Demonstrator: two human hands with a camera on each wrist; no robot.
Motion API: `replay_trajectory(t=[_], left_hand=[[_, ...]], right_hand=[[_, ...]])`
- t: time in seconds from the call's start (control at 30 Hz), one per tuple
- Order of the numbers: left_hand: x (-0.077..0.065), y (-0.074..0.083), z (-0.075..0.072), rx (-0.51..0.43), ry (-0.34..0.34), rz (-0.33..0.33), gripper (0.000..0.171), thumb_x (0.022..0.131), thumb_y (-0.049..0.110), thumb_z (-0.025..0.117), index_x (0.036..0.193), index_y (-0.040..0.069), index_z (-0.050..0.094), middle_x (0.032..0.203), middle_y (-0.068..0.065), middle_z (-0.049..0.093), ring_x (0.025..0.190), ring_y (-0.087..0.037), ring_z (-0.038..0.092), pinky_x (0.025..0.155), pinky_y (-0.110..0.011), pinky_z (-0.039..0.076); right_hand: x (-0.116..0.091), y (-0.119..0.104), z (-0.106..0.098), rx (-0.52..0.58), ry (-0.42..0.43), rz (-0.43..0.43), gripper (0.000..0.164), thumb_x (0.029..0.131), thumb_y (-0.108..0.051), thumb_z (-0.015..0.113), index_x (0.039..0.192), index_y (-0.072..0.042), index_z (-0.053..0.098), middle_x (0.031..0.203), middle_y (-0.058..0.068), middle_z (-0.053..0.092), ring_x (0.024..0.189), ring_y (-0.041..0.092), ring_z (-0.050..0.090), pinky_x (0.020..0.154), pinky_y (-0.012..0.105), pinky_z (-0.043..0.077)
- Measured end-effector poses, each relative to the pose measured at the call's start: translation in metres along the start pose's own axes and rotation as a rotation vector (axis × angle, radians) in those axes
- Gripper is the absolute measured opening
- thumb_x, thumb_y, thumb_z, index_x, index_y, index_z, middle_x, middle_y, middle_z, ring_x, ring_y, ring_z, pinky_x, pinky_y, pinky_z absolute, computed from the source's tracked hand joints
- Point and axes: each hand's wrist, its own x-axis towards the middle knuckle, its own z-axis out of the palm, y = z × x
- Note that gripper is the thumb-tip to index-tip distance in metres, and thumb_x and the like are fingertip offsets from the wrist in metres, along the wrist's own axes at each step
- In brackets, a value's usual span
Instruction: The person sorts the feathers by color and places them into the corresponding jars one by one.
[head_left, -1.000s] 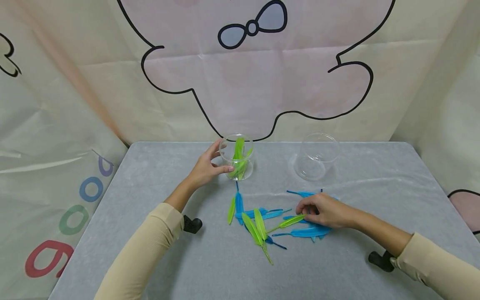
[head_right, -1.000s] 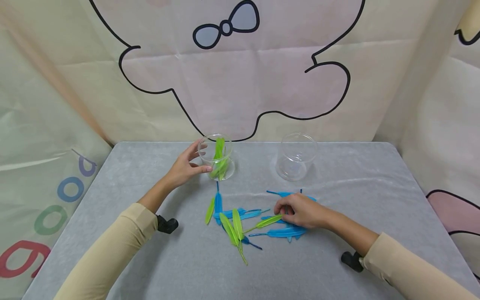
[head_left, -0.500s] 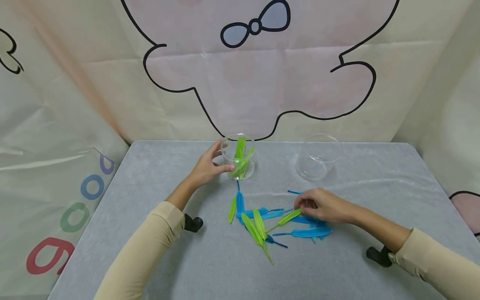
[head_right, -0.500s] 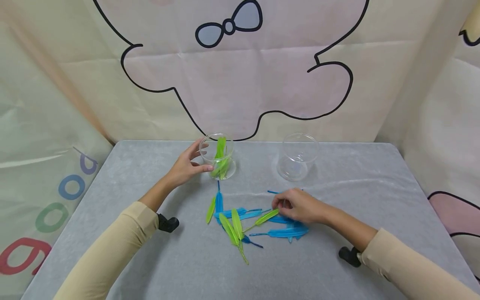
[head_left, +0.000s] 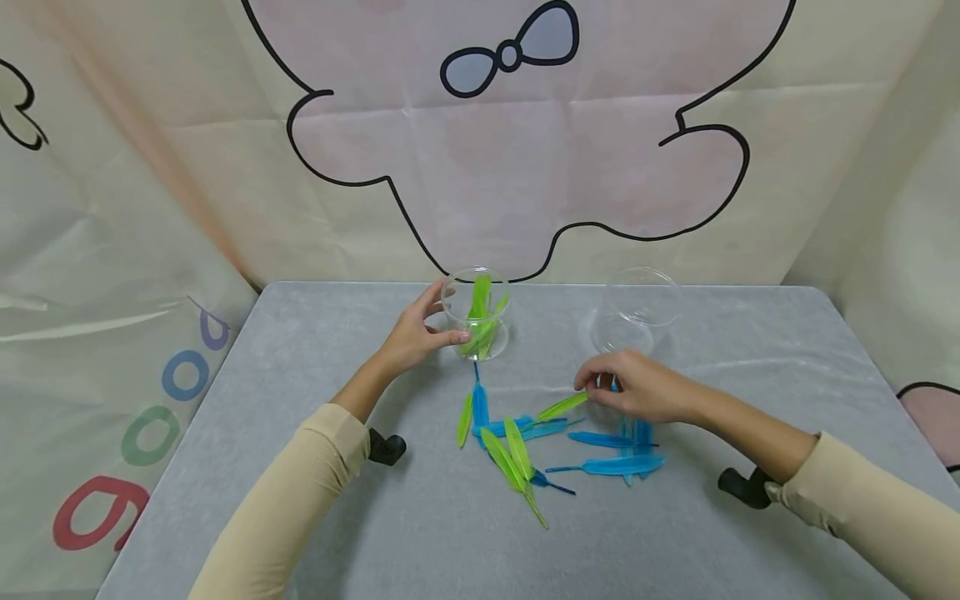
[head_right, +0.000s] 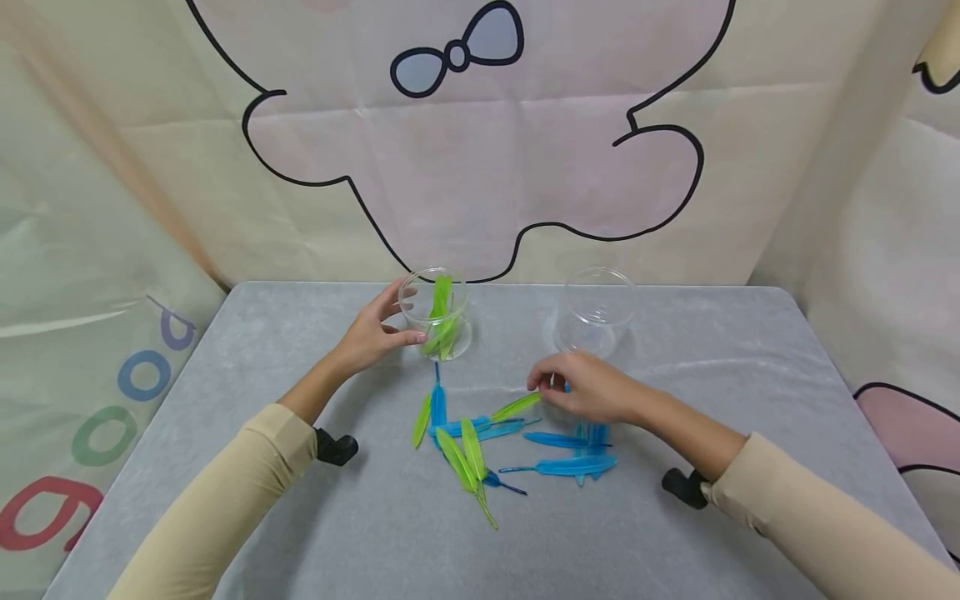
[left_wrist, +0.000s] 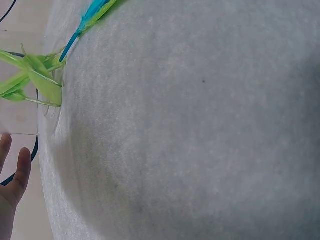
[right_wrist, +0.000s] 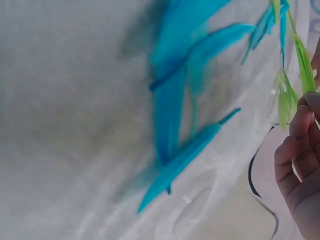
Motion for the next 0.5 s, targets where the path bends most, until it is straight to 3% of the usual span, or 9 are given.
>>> replay_trajectory(t=[0.5], left_hand=[[-0.001,0.001,0.0,0.001,0.003,0.002,0.096,0.083,0.022,0.084,0.159,0.017,0.025,0.155,-0.01,0.041,0.137,-0.03,0.044,0.093,-0.049,0.051]], right_hand=[[0.021,-0.022,-0.026,-0.08,0.042,-0.078,0.015,0.093,-0.002,0.066,0.102,-0.011,0.074,0.093,-0.006,0.07,0.073,0.007,0.057,0.063,0.025,0.05]])
